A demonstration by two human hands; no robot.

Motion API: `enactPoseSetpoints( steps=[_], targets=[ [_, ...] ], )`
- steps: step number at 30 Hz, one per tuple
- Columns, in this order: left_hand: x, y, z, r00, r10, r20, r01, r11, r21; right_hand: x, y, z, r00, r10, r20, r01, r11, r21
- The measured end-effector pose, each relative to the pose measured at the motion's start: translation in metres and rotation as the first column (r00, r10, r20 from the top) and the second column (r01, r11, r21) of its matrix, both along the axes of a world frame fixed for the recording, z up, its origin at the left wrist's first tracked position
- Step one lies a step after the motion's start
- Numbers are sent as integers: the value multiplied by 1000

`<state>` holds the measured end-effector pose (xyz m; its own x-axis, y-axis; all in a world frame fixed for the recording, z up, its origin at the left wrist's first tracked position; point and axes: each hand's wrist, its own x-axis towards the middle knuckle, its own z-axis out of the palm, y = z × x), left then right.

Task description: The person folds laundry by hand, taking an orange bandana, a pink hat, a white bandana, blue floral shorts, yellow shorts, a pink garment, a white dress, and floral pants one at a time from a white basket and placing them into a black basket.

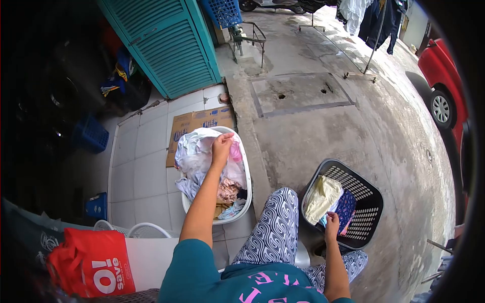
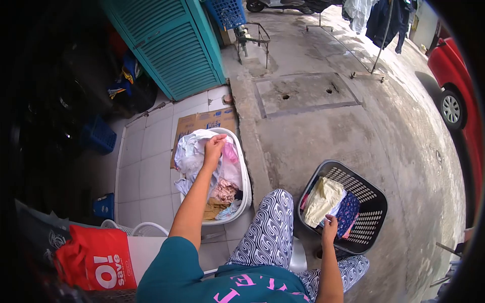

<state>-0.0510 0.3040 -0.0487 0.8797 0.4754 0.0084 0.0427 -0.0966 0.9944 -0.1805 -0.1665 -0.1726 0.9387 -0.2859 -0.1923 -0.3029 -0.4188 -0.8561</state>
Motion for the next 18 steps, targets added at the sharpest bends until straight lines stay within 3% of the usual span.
enactPoseSetpoints(
  steps=[2, 4, 8, 10, 11, 14, 15, 16, 18],
  targets=[
    [-2, -10, 59, 989, -28, 147, 49, 990, -135, 17, 4, 9, 999, 33, 5, -33, 961, 275],
    [-3, -12, 96, 960, -114, 257, 170, 964, -205, 28, 28, 58, 997, 68, -20, -54, 912, 406],
    [-28, -53, 179, 913, -204, 352, 286, 937, -199, 45, 64, 105, 971, 213, 105, -236, 810, 537],
    [-40, -78, 214, 811, -266, 521, 412, 892, -186, 49, 81, 133, 952, 295, 83, -288, 772, 567],
    [-46, -88, 230, 808, -277, 520, 422, 888, -182, 53, 88, 140, 932, 347, 105, -340, 735, 586],
    [-61, -113, 273, 620, -388, 682, 538, 843, -9, 56, 103, 165, 889, 442, 118, -410, 657, 633],
    [-66, -117, 286, 565, -407, 717, 572, 820, 15, 58, 104, 164, 897, 427, 111, -395, 663, 636],
    [-71, -118, 297, 527, -443, 725, 588, 806, 66, 61, 103, 158, 909, 417, -3, -275, 604, 748],
    [-80, -113, 313, 441, -406, 800, 694, 720, -17, 63, 94, 144, 892, 425, -155, -73, 473, 878]
  ],
)
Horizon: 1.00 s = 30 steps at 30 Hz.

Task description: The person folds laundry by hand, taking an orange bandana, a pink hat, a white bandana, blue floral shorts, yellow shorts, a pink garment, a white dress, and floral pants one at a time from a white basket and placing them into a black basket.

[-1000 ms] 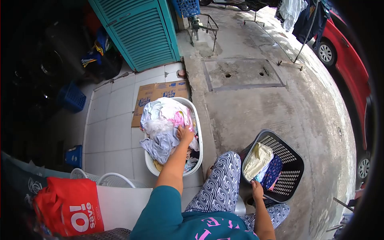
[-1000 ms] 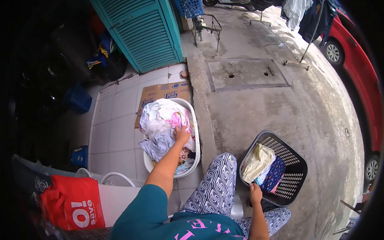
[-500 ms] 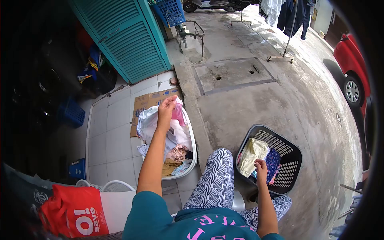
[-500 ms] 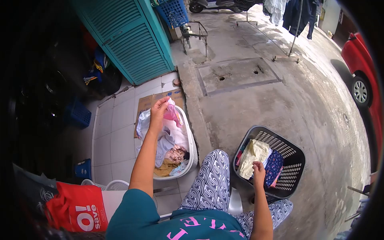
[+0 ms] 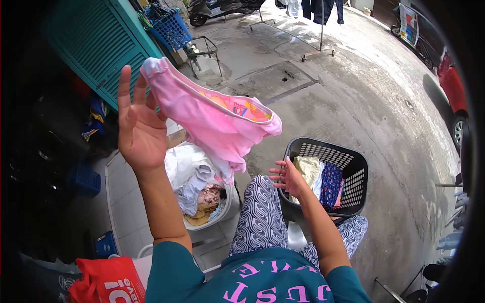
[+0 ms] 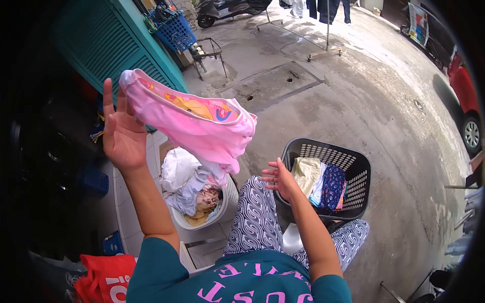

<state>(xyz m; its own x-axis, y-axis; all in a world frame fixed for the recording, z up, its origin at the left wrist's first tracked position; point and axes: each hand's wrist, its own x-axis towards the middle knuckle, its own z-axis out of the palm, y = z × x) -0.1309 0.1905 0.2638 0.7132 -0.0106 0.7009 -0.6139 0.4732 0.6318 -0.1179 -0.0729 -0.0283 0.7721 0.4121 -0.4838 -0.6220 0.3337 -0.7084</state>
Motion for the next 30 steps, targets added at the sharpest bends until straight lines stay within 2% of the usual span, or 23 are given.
enactPoseSetpoints(
  steps=[2, 3, 5, 6, 8, 9, 10, 11, 12, 13, 14, 15, 16, 17, 18, 19, 20, 21, 23, 26, 27, 28, 30],
  targets=[
    [-15, 0, 13, 980, -197, 24, 199, 966, -163, -11, -10, 3, 982, -92, -164, 111, 988, 111],
    [-14, 14, 10, 882, -461, 95, 470, 853, -226, -15, -16, -6, 975, -124, -183, 156, 972, 174],
    [-17, 35, 5, 862, -505, 54, 489, 795, -359, -29, -31, -26, 976, -182, -120, 215, 887, 408],
    [-13, 55, -4, 805, -593, 24, 555, 737, -386, -36, -39, -35, 971, -225, -77, 232, 818, 527],
    [-4, 85, -26, 657, -752, -51, 712, 642, -284, -55, -53, -30, 965, -247, -89, 246, 734, 633],
    [-12, 98, -50, 686, -722, -91, 670, 675, -309, -64, -59, -32, 963, -253, -93, 252, 722, 644],
    [-15, 132, -80, 689, -696, -203, 655, 718, -237, -73, -63, -34, 963, -252, -99, 253, 710, 657],
    [-14, 156, -108, 748, -578, -327, 597, 801, -51, -80, -66, -39, 958, -261, -120, 274, 705, 654],
    [-26, 140, -120, 776, -437, -455, 487, 873, -8, -86, -68, -46, 955, -232, -184, 296, 740, 604],
    [-34, 130, -128, 683, -324, -655, 454, 890, 33, -91, -68, -54, 948, -197, -248, 306, 775, 553],
    [-31, 131, -142, 537, -31, -843, 456, 852, 259, -94, -63, -64, 945, -187, -269, 311, 774, 552],
    [-28, 136, -166, 356, 297, -886, 506, 736, 450, -95, -57, -78, 922, -235, -309, 357, 825, 439],
    [-29, 149, -200, 180, 576, -798, 584, 590, 557, -100, -49, -95, 896, -283, -342, 393, 862, 319],
    [-31, 161, -238, 275, 842, -464, 674, 175, 718, -105, -45, -113, 870, -323, -372, 413, 891, 192],
    [-35, 158, -254, 545, 824, -154, 626, -278, 729, -109, -44, -116, 869, -315, -382, 408, 892, 193],
    [-41, 146, -266, 772, 623, 123, 451, -674, 585, -114, -43, -117, 843, -346, -412, 425, 898, 114],
    [-44, 131, -275, 785, 619, -24, 320, -371, 872, -118, -42, -117, 815, -382, -435, 439, 898, 32],
    [-46, 108, -283, 818, 554, -156, 170, 26, 985, -120, -42, -108, 803, -420, -422, 471, 882, 18],
    [-63, 24, -251, 683, 486, -546, 399, 377, 836, -119, -48, -117, 780, -484, -395, 548, 834, 59],
    [-104, -42, -240, 932, 263, -248, 229, 100, 968, -108, -57, -114, 746, -551, -374, 624, 774, 106],
    [-116, -53, -240, 970, 209, -127, 130, 0, 992, -102, -58, -106, 753, -542, -374, 593, 805, 28],
    [-122, -57, -243, 970, 207, -127, 130, -1, 992, -96, -59, -103, 759, -531, -377, 557, 829, -48],
    [-130, -60, -254, 988, 149, 34, -24, -65, 998, -85, -67, -129, 773, -511, -375, 544, 839, -21]
  ],
)
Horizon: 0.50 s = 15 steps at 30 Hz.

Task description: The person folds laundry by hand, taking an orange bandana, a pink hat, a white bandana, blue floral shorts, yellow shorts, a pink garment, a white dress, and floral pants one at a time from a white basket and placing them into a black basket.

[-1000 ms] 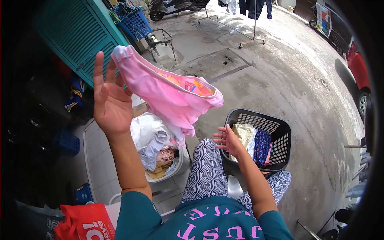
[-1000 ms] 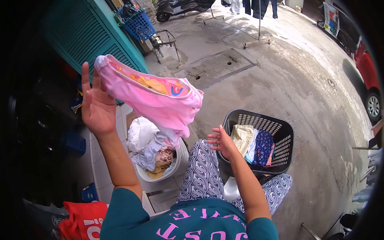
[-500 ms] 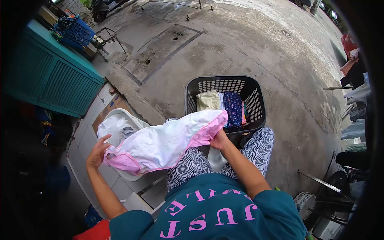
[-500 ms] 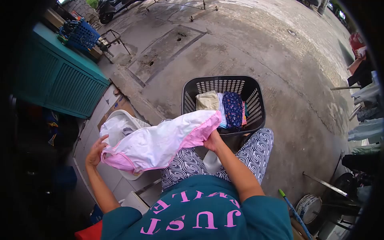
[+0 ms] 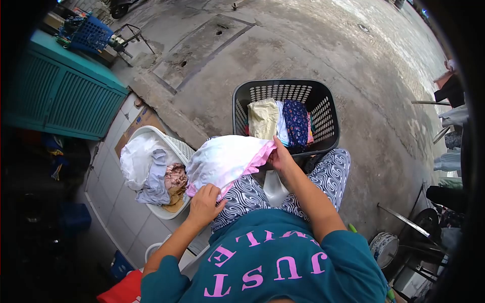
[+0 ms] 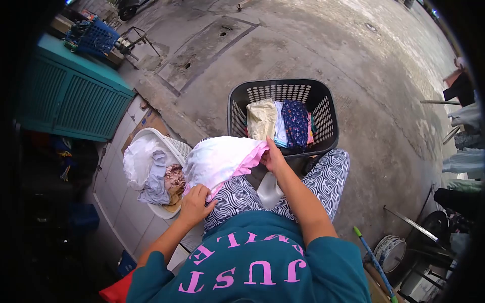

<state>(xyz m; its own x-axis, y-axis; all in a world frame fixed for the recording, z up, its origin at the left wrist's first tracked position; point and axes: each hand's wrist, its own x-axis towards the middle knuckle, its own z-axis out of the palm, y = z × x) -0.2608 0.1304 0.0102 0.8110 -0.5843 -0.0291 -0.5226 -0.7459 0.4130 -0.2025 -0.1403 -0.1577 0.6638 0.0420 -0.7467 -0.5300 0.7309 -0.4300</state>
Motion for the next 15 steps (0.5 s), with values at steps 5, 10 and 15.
enactPoseSetpoints(
  steps=[5, 10, 15],
  targets=[
    [8, 11, -8, 997, 51, 64, -52, 999, 8, 20, -21, 9, 997, 28, 72, -21, 996, -90],
    [68, 35, 47, 944, 284, -168, -310, 938, -155, 58, -51, 71, 945, 48, 324, 109, 887, -448],
    [133, 40, 148, 823, 549, 142, -460, 793, -400, 91, -62, 227, 602, 66, 796, 408, 831, -378]
  ],
)
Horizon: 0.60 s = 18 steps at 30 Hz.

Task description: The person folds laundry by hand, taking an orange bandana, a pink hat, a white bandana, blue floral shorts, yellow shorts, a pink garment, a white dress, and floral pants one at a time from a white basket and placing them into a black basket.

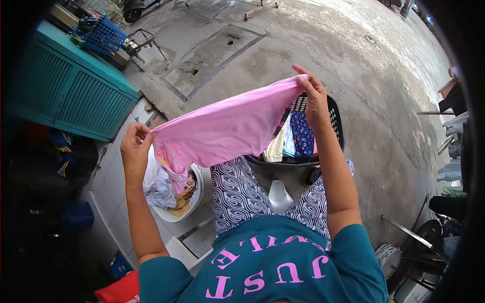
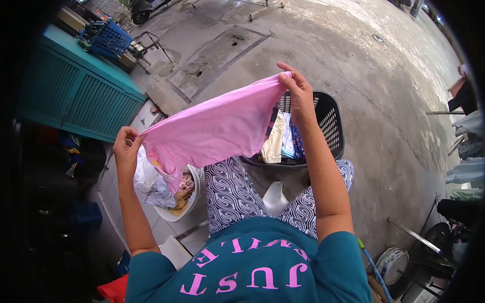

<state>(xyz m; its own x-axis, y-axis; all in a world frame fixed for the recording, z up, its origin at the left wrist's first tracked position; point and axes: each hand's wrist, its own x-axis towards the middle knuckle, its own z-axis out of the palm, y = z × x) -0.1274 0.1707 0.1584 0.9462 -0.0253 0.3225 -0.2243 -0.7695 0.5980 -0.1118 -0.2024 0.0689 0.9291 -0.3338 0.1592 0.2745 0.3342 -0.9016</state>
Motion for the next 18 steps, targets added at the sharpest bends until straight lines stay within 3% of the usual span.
enactPoseSetpoints(
  steps=[1, 3, 7, 9, 10, 11, 12, 13, 14, 15, 17, 18],
  targets=[
    [14, 0, 3, 993, -16, 121, 12, 1000, 28, 3, 2, 17, 999, -14, 52, 15, 1000, -14],
    [44, -5, -3, 991, -131, 30, 125, 980, 156, 15, -7, 22, 996, 61, 66, -59, 998, -27],
    [70, -4, 6, 963, -138, 232, 112, 986, 123, -5, 0, 78, 974, 21, 227, -8, 998, -60],
    [56, -8, 17, 896, 179, 407, -83, 967, -242, -44, 16, 104, 947, 59, 317, -24, 993, -112],
    [59, -1, 1, 846, 242, 474, 22, 874, -486, -65, 25, 109, 932, 113, 343, -75, 990, -122],
    [51, -17, -7, 717, 434, 545, 58, 742, -667, -84, 32, 111, 915, 166, 367, -125, 983, -132],
    [44, -28, -21, 655, 672, 345, 37, 428, -903, -99, 34, 110, 869, 288, 402, -186, 943, -275],
    [49, -39, -50, 704, 709, -35, -39, -10, -999, -112, 35, 108, 813, 410, 414, -233, 880, -414],
    [63, -38, -114, 967, 246, 60, 121, -238, -964, -126, 38, 103, 768, 531, 358, -376, 826, -421],
    [61, -39, -115, 968, 245, 55, 116, -241, -963, -138, 41, 100, 704, 644, 299, -512, 752, -416],
    [16, -93, -134, 981, 54, 188, 172, 221, -960, -151, 33, 89, 624, 775, 96, -705, 612, -359],
    [14, -127, -135, 973, -69, 219, 227, 428, -875, -149, 28, 82, 651, 757, 53, -683, 615, -393]
  ],
)
